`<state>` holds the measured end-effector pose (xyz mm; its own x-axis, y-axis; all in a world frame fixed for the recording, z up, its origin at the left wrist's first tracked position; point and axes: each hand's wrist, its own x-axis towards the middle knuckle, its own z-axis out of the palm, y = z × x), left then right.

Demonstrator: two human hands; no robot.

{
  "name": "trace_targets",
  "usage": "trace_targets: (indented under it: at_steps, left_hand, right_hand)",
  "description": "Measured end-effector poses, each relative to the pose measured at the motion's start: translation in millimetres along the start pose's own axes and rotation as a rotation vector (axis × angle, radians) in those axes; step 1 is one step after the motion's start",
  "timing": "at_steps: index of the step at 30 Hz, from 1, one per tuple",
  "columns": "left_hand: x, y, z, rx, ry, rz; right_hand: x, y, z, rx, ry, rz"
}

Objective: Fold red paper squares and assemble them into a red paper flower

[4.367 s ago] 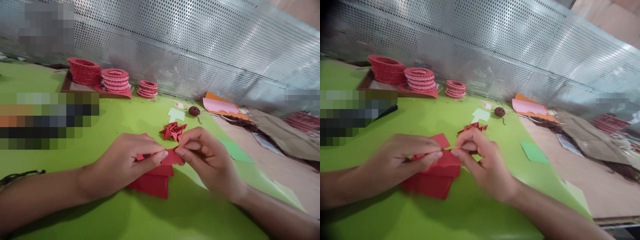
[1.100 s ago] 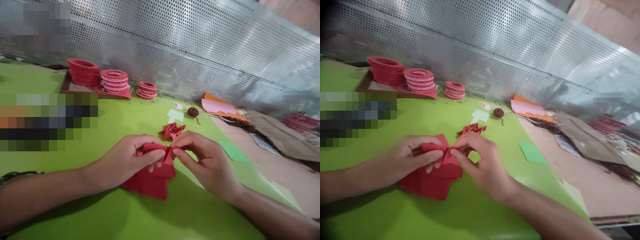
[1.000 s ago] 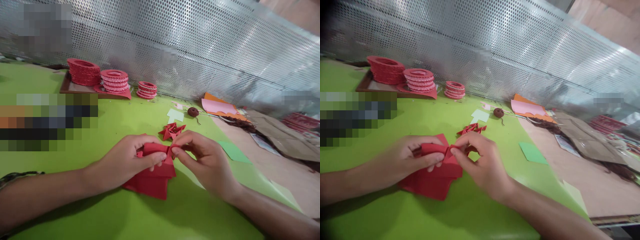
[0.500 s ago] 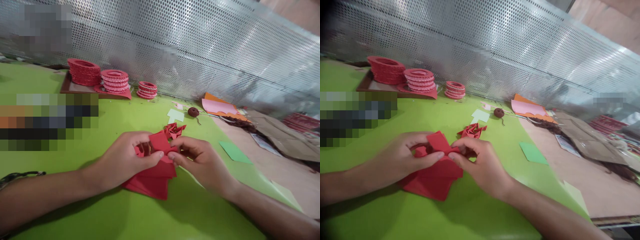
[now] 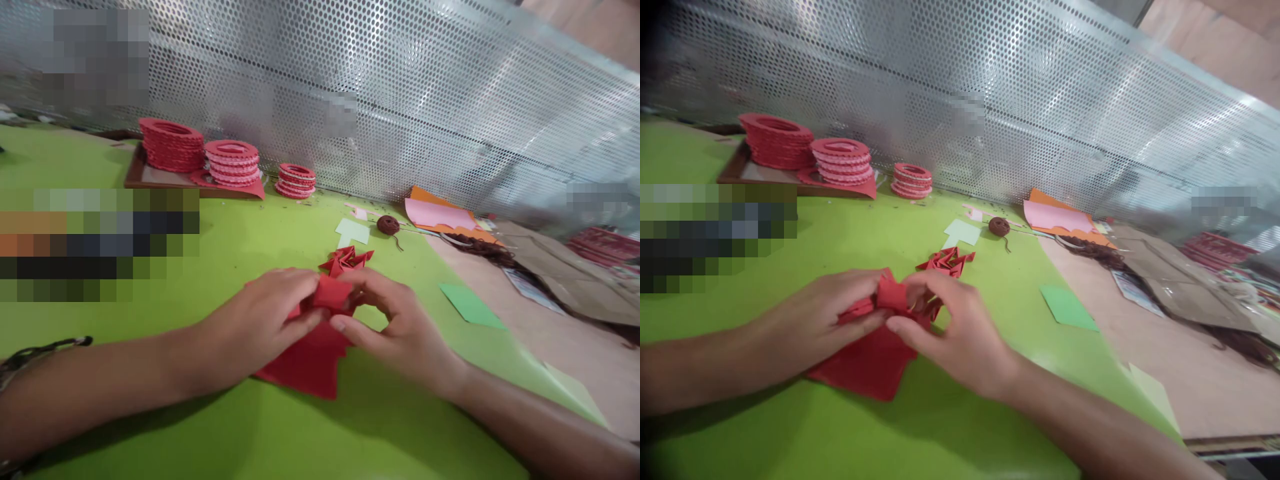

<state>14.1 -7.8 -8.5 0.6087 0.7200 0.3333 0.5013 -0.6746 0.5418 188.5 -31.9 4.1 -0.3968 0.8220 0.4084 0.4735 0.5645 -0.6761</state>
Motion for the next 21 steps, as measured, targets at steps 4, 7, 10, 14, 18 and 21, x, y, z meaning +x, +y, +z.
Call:
trace_targets:
  at_steps: [4,7,10,14,18,21]
  left_hand:
    - [-1.1,3.4,1.8,-0.073,-0.090,0.030]
    - [0.6,9.0,-1.8,-0.435,-0.096,-0.133]
    - [3.0,9.5,-3.9,-0.657,-0.055,-0.187]
    - [4.9,2.4,-3.5,-0.701,-0.073,-0.147]
    - [5.1,0.5,-5.6,-0.734,-0.082,-0.138]
    - [4.9,3.1,-8.3,-0.701,-0.077,-0.122]
  right_hand:
    - [0.1,-1.5,-1.6,0.033,0.099,-0.060]
    - [-1.8,-4.1,-2.2,0.005,0.218,-0.128]
    - [-3.8,-5.3,-5.8,-0.157,0.264,-0.290]
    - [-4.8,-3.9,-14.6,-0.508,0.135,-0.599]
    - [-3.5,-5.5,-20.0,-0.714,0.082,-0.769]
    - [-1.2,-8.4,-21.2,-0.783,0.059,-0.806]
